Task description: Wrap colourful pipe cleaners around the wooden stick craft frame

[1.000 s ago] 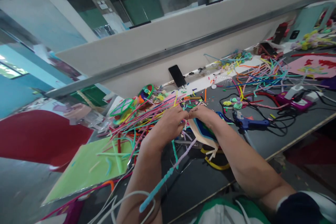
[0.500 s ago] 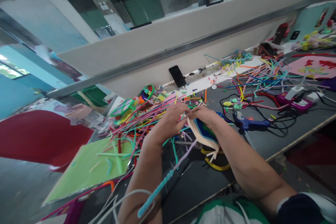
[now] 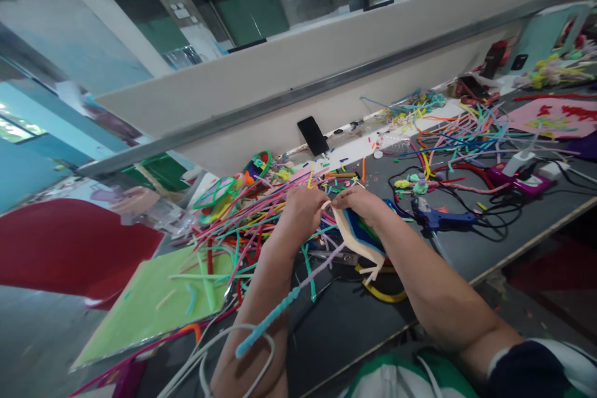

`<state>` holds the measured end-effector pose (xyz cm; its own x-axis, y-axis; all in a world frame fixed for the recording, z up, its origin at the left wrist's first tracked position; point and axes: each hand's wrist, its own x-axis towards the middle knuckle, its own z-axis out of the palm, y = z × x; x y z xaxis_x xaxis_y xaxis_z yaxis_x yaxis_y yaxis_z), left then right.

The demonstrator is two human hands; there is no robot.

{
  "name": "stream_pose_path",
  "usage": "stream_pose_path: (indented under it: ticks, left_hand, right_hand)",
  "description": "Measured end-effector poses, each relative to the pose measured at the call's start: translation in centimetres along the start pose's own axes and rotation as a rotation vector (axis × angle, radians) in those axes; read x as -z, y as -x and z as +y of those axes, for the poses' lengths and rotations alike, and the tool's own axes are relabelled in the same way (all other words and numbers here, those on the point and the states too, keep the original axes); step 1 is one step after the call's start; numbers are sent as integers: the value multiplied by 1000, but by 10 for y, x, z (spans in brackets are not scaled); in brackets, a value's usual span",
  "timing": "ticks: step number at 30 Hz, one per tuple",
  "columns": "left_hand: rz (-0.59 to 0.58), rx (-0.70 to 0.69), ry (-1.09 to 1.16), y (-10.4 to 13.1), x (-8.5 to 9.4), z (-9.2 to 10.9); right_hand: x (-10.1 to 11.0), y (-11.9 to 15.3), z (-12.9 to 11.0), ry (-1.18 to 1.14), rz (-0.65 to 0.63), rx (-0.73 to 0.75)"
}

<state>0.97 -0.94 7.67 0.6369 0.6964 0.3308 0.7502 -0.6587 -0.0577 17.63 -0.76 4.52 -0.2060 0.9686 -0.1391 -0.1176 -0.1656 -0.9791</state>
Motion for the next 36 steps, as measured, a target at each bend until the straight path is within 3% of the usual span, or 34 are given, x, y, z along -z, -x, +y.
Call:
stream_pose_path:
  ticks: [6,11,14,17,23,29,36]
  left_hand:
    - [81,77,78,0,-8,4]
    - [40,316,441,0,-16,-1]
    - [-43,336,664,0,-18,-4]
    - [-41,344,781,-1,-12,-3]
    - [33,194,631,2,8,2]
    - [53,167,494,3,4,-1]
    - [56,379,534,-2,-12,1]
  right_hand:
    - [0,-6,9,70,-1,46]
    - [-2,-8,17,223,31,165]
    - [-1,-8,17,344,73,209]
    - [2,-8,15,267,53,190]
    - [-2,-4,11,71,20,99]
    - [-5,2,11,144,-46,138]
    - [0,-1,14,449,-96,284]
